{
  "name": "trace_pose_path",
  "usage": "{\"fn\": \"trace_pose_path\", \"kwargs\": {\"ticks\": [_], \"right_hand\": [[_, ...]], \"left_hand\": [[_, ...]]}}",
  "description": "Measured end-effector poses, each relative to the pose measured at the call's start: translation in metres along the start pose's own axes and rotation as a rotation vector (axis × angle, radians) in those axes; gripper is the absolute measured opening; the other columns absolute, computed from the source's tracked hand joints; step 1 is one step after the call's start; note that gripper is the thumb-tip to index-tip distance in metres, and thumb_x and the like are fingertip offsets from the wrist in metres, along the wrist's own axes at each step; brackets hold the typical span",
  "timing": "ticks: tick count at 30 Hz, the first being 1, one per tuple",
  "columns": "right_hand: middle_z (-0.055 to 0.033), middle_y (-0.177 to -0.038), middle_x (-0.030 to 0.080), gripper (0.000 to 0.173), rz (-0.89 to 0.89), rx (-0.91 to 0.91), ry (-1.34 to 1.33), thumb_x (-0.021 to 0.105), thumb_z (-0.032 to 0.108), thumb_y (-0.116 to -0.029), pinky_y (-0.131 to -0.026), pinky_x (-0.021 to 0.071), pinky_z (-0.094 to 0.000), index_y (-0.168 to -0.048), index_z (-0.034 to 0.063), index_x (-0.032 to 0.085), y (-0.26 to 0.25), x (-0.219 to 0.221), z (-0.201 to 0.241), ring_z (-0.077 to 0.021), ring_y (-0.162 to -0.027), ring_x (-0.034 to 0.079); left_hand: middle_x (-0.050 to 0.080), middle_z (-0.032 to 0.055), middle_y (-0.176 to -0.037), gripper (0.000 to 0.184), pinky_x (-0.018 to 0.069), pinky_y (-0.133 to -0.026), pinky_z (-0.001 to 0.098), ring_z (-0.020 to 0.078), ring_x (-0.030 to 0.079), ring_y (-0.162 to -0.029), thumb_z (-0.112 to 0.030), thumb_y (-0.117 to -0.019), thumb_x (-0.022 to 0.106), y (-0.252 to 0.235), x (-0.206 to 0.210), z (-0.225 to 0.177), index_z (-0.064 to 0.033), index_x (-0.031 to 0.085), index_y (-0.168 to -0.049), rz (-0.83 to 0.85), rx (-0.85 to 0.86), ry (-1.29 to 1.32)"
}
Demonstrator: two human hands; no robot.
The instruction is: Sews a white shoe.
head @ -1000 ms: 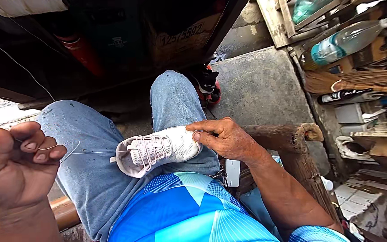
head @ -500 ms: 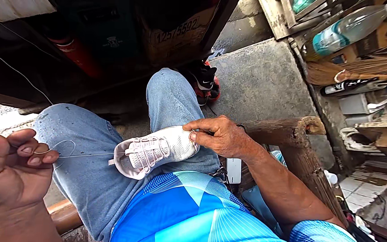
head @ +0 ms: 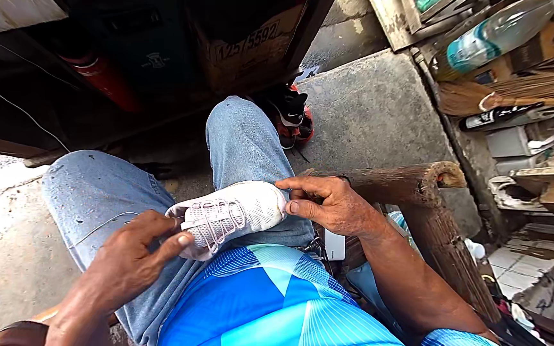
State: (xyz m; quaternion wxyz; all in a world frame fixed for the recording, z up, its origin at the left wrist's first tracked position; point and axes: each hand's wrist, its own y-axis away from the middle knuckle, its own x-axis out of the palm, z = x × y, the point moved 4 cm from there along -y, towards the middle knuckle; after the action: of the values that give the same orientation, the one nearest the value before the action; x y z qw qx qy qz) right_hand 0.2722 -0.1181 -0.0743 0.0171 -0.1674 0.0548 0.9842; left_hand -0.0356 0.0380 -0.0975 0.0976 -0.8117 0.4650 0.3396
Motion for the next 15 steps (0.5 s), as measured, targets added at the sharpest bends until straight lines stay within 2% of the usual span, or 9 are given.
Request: {"fn": "trace_pose_path", "kwargs": {"ticks": [3,4,6,7,9,11,13,15], "right_hand": [[0.0019,-0.081,0.067,0.031,-0.016,-0.006,0.021,0.069,0.017,-0.0972,-0.062,0.0529,-0.0184,-0.125,0.0040,0.071,0.002,0.003,-0.001,-0.0025,-0.068,0.060],[0.0019,-0.082,0.067,0.030,-0.017,-0.007,0.034,0.070,0.017,-0.0971,-0.062,0.0533,-0.0181,-0.125,0.0042,0.072,0.003,0.003,-0.001,-0.0024,-0.068,0.060],[0.0027,-0.081,0.067,0.030,-0.014,-0.002,0.051,0.070,0.018,-0.0970,-0.061,0.0522,-0.0174,-0.124,0.0051,0.072,0.004,0.001,-0.003,-0.0019,-0.067,0.059],[0.0029,-0.080,0.066,0.030,-0.013,0.002,0.051,0.070,0.018,-0.0971,-0.060,0.0517,-0.0173,-0.124,0.0051,0.072,0.005,0.001,-0.004,-0.0020,-0.066,0.058],[0.0030,-0.079,0.065,0.031,-0.012,0.005,0.053,0.070,0.018,-0.0968,-0.060,0.0520,-0.0169,-0.124,0.0045,0.072,0.008,0.000,-0.007,-0.0018,-0.066,0.058],[0.0034,-0.079,0.066,0.031,-0.013,0.005,0.064,0.070,0.018,-0.0966,-0.062,0.0516,-0.0163,-0.124,0.0043,0.072,0.009,0.001,-0.009,-0.0010,-0.067,0.058],[0.0039,-0.079,0.066,0.031,-0.012,-0.001,0.088,0.070,0.019,-0.0972,-0.062,0.0514,-0.0155,-0.124,0.0048,0.072,0.009,0.000,-0.009,0.0002,-0.067,0.058],[0.0042,-0.079,0.066,0.031,-0.008,-0.005,0.101,0.069,0.020,-0.0977,-0.062,0.0509,-0.0151,-0.124,0.0047,0.072,0.008,0.000,-0.009,0.0008,-0.067,0.058]], "left_hand": [[0.070,0.0013,-0.102,0.060,0.0504,-0.090,0.0511,0.0182,0.064,-0.104,-0.074,-0.0929,0.050,-0.004,0.017,-0.019,-0.0205,0.077,-0.099,0.040,0.017,-0.048],[0.071,0.0008,-0.107,0.060,0.0502,-0.094,0.0515,0.0174,0.065,-0.108,-0.075,-0.0918,0.051,-0.006,0.021,-0.024,-0.0217,0.077,-0.103,0.039,0.017,-0.038],[0.070,-0.0008,-0.114,0.056,0.0525,-0.097,0.0448,0.0125,0.064,-0.112,-0.071,-0.0916,0.056,-0.006,0.028,-0.029,-0.0216,0.076,-0.109,0.028,0.030,0.055],[0.070,-0.0018,-0.117,0.052,0.0541,-0.097,0.0395,0.0098,0.064,-0.113,-0.066,-0.0927,0.060,-0.005,0.032,-0.030,-0.0199,0.075,-0.112,0.028,0.040,0.173],[0.071,-0.0003,-0.119,0.049,0.0590,-0.096,0.0313,0.0100,0.068,-0.110,-0.051,-0.0960,0.067,-0.004,0.043,-0.029,-0.0107,0.068,-0.124,0.082,0.045,0.606],[0.072,0.0016,-0.119,0.046,0.0581,-0.096,0.0336,0.0134,0.069,-0.108,-0.042,-0.0960,0.070,-0.005,0.058,-0.025,-0.0105,0.065,-0.129,0.153,-0.014,1.037],[0.072,0.0020,-0.116,0.042,0.0587,-0.094,0.0340,0.0135,0.070,-0.105,-0.039,-0.0951,0.072,-0.010,0.064,-0.022,-0.0128,0.065,-0.127,0.186,-0.072,1.220],[0.073,0.0037,-0.114,0.042,0.0590,-0.093,0.0343,0.0142,0.070,-0.104,-0.037,-0.0921,0.076,-0.016,0.065,-0.023,-0.0126,0.065,-0.125,0.142,-0.119,1.335]]}}
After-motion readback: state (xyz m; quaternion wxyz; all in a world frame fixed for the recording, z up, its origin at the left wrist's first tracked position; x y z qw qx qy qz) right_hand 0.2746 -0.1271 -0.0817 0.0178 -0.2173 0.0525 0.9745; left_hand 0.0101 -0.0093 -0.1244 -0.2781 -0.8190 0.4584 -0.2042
